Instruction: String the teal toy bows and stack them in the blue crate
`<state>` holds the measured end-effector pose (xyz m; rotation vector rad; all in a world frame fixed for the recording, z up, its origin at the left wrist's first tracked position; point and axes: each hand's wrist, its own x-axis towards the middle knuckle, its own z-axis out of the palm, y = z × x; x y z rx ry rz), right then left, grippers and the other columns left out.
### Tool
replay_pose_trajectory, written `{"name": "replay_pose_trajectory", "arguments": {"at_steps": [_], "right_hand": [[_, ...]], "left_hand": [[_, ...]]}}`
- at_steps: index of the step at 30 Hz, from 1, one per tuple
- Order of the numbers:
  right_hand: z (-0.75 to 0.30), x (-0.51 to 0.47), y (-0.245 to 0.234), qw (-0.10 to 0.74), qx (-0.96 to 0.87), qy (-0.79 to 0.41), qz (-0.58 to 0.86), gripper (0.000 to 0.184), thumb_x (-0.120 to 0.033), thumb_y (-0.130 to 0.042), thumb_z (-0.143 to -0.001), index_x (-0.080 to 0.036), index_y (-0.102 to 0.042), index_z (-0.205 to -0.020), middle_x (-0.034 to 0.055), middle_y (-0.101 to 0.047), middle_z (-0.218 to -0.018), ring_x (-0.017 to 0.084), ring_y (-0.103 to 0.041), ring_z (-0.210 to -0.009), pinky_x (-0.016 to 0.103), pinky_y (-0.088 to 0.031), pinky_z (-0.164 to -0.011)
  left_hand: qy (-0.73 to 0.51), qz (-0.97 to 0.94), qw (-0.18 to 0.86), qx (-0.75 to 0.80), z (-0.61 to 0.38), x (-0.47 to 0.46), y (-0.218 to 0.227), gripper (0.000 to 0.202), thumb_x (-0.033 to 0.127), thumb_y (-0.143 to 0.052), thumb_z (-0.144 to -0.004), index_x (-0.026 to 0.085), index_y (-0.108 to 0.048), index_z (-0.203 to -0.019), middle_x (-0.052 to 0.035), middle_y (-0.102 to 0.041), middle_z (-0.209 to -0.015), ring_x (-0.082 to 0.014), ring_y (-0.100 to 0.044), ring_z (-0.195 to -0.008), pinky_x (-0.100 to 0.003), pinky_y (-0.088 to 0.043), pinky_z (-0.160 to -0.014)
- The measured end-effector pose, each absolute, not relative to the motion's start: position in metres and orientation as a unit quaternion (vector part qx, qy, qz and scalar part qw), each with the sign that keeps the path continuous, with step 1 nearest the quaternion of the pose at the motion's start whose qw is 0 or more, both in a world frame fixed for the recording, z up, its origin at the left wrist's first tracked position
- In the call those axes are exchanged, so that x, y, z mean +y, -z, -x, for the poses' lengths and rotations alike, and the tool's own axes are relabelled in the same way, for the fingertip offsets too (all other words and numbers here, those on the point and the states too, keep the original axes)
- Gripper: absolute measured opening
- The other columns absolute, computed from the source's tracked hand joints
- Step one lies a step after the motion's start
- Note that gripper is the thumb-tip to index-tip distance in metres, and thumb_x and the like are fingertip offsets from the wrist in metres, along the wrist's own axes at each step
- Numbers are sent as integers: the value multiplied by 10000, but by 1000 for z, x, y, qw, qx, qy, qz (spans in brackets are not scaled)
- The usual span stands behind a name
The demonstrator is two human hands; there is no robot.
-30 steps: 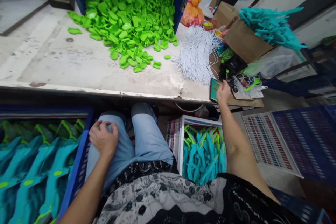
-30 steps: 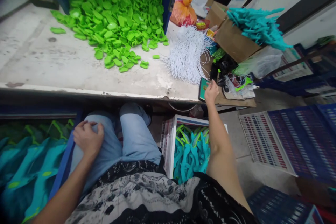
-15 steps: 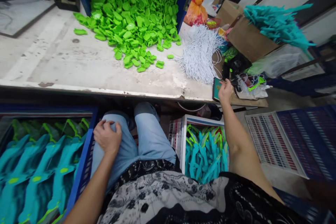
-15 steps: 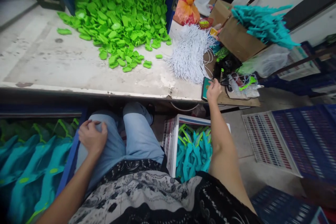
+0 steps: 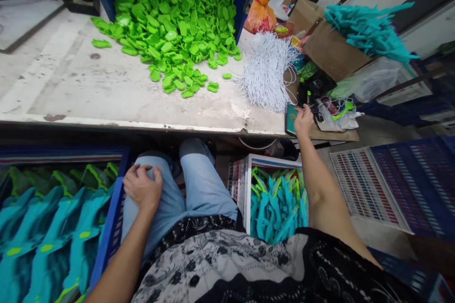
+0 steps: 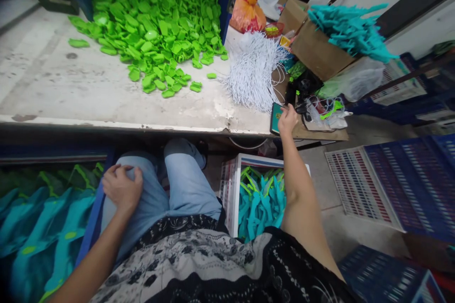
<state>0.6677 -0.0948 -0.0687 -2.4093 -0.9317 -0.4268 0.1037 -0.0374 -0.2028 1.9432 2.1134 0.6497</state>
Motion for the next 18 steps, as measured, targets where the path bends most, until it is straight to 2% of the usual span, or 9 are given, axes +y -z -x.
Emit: {"name": "replay_pose_trajectory", "arguments": {"at_steps": [8,18], "right_hand": [[-674,-129,75,311,-277,173,893,423,-217,-342,-863,-115,-492,-1245,121,-662,-1119,230,-570,-1111,435,-392,-1013],[-666,-147,81,296,-287,163,896,454,-249,-328,-859,-64,-491,-1241,137,-682,-1081,235,-555,-1143,421,-367,-1035]], "left_hand": [[-214,-661,81,714,-103,-37,204,296,394,-493,-837,169,-603,-996,-140,-506,-1257,-332,-468,-1137,-428,-396,-856],[-216,-661,83,713,-102,-37,206,314,407,-497,-826,168,-605,-999,-141,-505,-1261,-335,-470,-1132,-426,-395,-852]]}}
